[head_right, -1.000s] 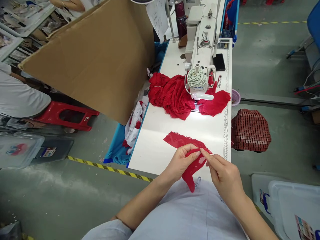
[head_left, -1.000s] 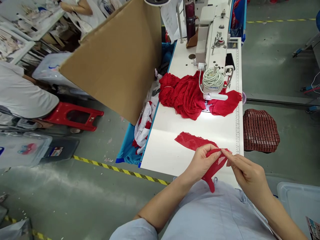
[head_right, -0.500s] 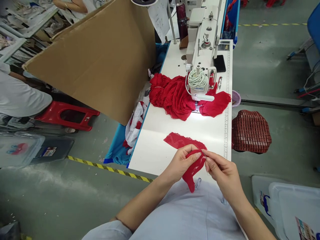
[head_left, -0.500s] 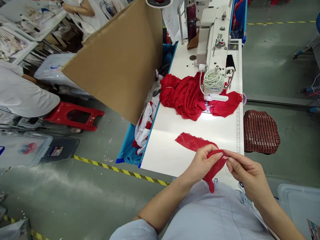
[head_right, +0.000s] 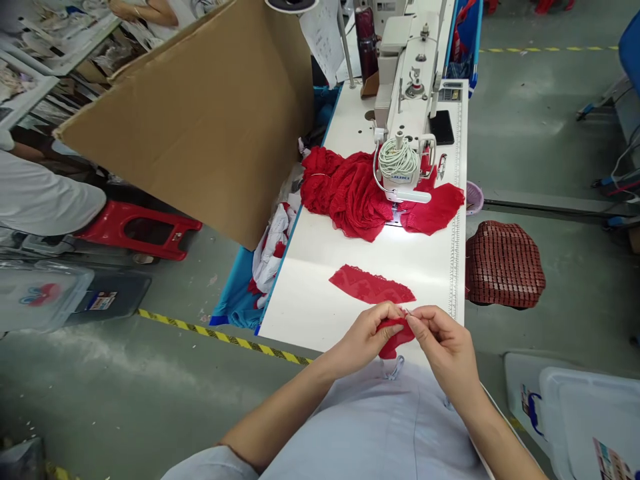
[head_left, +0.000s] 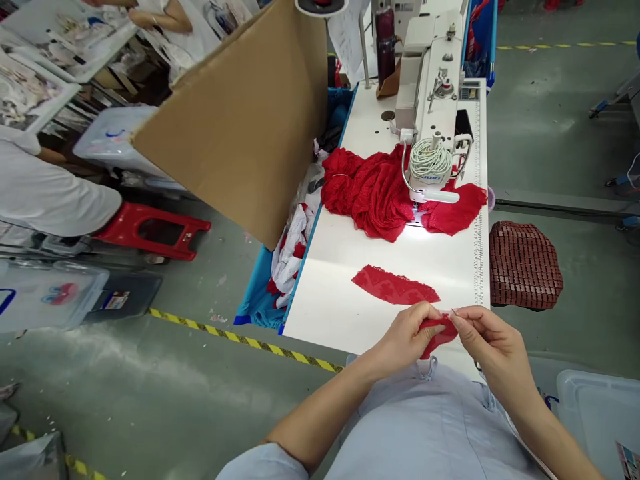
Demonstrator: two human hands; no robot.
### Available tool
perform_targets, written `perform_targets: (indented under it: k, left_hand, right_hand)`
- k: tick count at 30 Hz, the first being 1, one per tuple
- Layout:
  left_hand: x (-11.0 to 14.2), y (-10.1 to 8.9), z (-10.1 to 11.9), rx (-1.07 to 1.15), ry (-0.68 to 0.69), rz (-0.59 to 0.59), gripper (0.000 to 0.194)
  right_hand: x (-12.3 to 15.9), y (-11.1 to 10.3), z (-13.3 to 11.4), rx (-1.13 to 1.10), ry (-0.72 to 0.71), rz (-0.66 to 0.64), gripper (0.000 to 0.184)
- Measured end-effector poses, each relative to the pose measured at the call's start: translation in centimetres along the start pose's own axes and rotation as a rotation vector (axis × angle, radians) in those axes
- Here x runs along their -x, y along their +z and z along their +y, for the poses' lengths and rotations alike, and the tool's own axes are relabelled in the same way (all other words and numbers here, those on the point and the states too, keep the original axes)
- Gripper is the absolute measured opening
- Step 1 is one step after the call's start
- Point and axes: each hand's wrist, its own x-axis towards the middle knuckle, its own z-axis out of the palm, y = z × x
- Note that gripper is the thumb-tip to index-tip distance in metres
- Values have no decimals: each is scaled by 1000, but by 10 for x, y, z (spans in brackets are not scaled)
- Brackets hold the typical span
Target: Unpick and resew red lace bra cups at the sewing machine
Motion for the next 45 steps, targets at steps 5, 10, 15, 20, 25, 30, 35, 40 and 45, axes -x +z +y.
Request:
perform_targets:
  k: [5, 10, 15, 20, 25, 30, 35, 40, 45]
  left_hand:
    - [4, -3, 4, 44, -63, -54, 21]
    - [-2, 0, 1, -107, 32, -57, 15]
    - [-6, 8, -13, -381, 74, -23, 16]
    - [-13, 10, -28, -503, 17, -25, 15]
    - [-22, 3, -38, -382, -160, 87, 23]
    - [-15, 2, -22, -382, -95, 133, 29]
    - [-13, 9, -11, -590, -41, 115, 19]
    - [-14, 9, -15, -658, -49, 139, 30]
    - [-9, 7, -22, -573, -49, 175, 42]
  right_hand:
    - [-3, -5, 7, 231, -211, 11, 16]
    - [-7, -6, 13, 540, -608, 40, 12]
    - [-3, -2, 16, 646, -852, -70, 23]
    - [7, 1, 6, 737, -963, -113, 26]
    - [10, -2, -11, 570, -937, -257, 24]
    - [-9, -9, -4, 424, -407, -9, 14]
    - [-19, 0, 9, 391, -196, -62, 32]
    - [-22, -4, 6, -37, 186, -280, 42]
    - [-22, -6, 3, -341, 311, -207, 40]
